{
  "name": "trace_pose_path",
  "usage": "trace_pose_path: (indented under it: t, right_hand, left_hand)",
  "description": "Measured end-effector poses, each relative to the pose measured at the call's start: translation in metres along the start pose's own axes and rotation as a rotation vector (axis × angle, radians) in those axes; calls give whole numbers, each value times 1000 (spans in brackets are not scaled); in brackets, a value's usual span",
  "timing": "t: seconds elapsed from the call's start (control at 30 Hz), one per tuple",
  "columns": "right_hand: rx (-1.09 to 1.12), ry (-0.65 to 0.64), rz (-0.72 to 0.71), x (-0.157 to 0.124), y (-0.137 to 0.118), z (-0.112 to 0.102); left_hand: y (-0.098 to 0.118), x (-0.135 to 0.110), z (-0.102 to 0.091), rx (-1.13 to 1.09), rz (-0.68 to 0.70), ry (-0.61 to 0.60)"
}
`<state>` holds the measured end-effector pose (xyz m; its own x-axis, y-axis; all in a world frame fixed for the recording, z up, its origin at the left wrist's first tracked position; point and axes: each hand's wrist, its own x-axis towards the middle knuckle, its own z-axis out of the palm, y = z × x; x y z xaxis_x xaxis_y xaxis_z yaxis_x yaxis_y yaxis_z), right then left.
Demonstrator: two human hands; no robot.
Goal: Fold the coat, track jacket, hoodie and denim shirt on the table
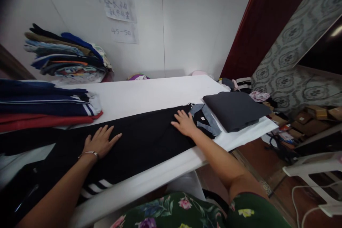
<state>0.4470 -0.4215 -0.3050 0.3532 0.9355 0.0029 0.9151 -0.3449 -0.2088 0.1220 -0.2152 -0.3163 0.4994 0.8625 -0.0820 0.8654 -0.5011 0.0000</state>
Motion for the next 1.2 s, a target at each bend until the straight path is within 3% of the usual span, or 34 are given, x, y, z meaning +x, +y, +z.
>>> trace_pose_path:
  t: [0.07,0.17,0.43,0.57,0.7,0.83,0.97,1.07,1.2]
  right_hand:
    - [9,-3,-143,-18,-18,11]
    - [-5,-14,-162,-36,-22,19]
    - [-133,75,-49,-62,32,16]
    - [-133,89,-25,-70,37,15]
    - [-65,122,-43,-63,2,3]
    - [40,68,-279,-46,-63,-8]
    - [78,-24,-466,-23,-113,-2]
    - [39,-94,-495,-9,-125,15]
    - [-55,-107,-517,-2,-121,39]
  left_hand:
    - [0,0,0,-6,-1,3]
    - [0,1,1,-15,-4,9]
    - [2,0,0,-32,-5,0]
    - [3,-2,0,-42,-8,2]
    - [3,-3,0,-63,-3,4]
    - [3,-4,1,-89,5,14]
    - [3,-5,3,-119,6,23]
    - [3,-7,3,-140,8,14]
    - [5,-10,1,-170,5,5]
